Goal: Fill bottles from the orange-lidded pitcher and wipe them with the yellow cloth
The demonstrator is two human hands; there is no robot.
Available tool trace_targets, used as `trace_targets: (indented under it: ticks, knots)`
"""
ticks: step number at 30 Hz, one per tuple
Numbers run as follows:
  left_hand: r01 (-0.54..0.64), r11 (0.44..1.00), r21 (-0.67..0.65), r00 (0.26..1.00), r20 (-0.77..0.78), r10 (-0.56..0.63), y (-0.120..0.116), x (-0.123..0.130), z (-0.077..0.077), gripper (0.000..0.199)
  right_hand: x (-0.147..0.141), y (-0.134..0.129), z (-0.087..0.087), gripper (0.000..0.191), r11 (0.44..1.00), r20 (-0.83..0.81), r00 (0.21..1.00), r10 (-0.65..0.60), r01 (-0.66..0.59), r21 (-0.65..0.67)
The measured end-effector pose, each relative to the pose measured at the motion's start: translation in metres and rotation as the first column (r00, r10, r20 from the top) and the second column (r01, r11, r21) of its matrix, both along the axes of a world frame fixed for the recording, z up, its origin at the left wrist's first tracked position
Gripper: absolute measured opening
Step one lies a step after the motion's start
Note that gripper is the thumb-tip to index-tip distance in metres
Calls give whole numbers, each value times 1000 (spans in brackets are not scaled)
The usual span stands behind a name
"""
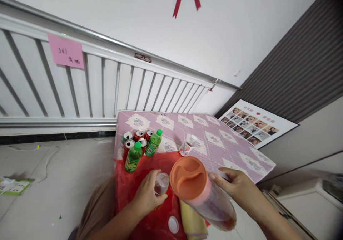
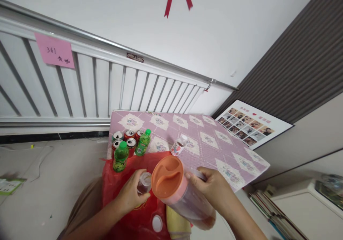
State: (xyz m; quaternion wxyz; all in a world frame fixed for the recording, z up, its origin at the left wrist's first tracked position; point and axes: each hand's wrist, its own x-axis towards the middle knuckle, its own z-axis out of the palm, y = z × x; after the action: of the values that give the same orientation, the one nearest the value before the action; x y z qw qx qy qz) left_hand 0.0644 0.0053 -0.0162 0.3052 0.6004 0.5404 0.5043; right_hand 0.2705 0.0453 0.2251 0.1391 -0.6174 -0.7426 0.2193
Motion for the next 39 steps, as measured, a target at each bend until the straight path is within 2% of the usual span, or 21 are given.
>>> trace_targets:
  ticks: [25, 33, 39]
  knots:
    - [-2, 1000, 7, 1000, 6, 2, 0, 0, -1, 76, -1, 0, 1, 46, 999, 14, 1000, 28, -28, 25]
    - [-1, 1000, 6, 1000, 3, 1, 0, -1, 0, 76, -5, -3, 5, 45, 1000, 52, 999, -7, 8, -24]
    - [-1, 1000, 1, 1000, -1, 1, 0, -2, 2, 76, -5, -3, 5, 45, 1000, 73, 997, -12, 12, -3]
